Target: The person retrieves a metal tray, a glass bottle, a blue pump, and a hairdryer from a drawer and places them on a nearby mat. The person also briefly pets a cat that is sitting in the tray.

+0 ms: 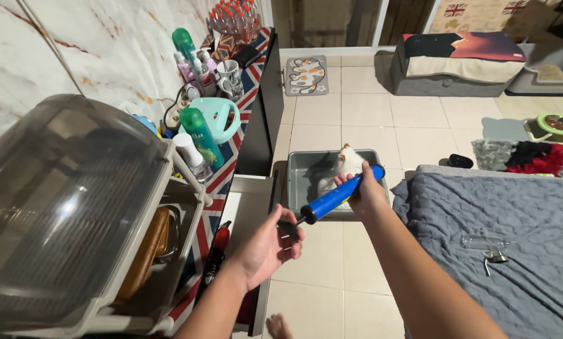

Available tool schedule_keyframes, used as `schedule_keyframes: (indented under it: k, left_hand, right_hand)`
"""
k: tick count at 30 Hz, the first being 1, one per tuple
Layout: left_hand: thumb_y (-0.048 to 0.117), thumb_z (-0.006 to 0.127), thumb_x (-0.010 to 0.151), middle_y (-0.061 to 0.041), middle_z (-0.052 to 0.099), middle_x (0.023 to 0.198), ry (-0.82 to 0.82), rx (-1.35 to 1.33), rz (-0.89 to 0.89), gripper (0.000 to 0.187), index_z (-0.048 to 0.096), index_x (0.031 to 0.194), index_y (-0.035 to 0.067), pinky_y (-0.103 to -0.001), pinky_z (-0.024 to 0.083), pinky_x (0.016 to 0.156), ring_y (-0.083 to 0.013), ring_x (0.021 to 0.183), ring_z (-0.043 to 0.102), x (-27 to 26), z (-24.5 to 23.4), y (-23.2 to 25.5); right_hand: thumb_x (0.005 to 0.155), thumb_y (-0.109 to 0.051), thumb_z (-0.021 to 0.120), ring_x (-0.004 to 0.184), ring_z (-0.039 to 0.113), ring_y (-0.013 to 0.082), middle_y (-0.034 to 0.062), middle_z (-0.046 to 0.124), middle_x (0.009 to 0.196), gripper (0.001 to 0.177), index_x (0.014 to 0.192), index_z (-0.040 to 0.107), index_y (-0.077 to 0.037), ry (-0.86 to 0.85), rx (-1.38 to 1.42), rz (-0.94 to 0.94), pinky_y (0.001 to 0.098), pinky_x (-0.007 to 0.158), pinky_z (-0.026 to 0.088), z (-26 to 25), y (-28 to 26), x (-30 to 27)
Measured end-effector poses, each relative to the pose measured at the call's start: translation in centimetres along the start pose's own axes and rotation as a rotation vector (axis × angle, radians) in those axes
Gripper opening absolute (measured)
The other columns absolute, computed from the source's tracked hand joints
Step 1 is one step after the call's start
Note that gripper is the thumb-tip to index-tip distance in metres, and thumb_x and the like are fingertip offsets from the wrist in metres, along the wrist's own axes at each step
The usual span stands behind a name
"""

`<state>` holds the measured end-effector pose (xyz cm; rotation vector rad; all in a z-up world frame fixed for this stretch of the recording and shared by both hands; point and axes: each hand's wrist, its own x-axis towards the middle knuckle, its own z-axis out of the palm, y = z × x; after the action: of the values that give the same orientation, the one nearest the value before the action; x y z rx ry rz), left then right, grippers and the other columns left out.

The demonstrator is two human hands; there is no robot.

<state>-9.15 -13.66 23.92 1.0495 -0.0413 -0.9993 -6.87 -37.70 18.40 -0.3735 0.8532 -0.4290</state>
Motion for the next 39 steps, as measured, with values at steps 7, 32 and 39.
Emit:
schedule_keyframes:
  k: [7, 32, 39]
  left_hand:
    - [0.017, 0.048, 0.1, -0.012, 0.051, 0.07, 0.204, 0.103, 0.152, 0.012, 0.043, 0.095, 0.008, -0.027, 0.038, 0.056, -0.0182, 0.053, 0.044, 2.0, -0.9, -1.1]
    - [0.032, 0.034, 0.099, 0.001, 0.037, 0.07, 0.747, 0.299, 0.723, 0.032, 0.04, 0.074, 0.013, -0.027, 0.033, 0.065, -0.0117, 0.066, 0.037, 23.8, -9.1, 3.3]
    - [0.042, 0.045, 0.089, -0.004, 0.049, 0.069, 0.875, 0.242, 0.345, 0.031, 0.051, 0.096, 0.012, -0.028, 0.03, 0.047, -0.0126, 0.053, 0.039, 24.2, -7.7, 6.8]
  right_hand:
    - [0.092, -0.028, 0.06, 0.076, 0.062, 0.0262, 0.0117, 0.048, 0.08, 0.045, 0.113, 0.041, 0.007, 0.048, -0.064, 0.001, 0.0451, 0.081, 0.061, 1.8, 1.1, 1.8]
    - [0.092, -0.024, 0.062, 0.059, 0.058, 0.024, 0.0113, 0.052, 0.069, 0.029, 0.098, 0.043, -0.003, 0.147, -0.209, 0.249, 0.0398, 0.061, 0.057, 14.9, 6.4, 20.6]
    - [0.092, -0.024, 0.06, 0.062, 0.059, 0.0271, 0.0135, 0.049, 0.078, 0.032, 0.101, 0.041, 0.0, 0.054, -0.365, 0.281, 0.0408, 0.065, 0.058, 18.5, 7.7, 21.8]
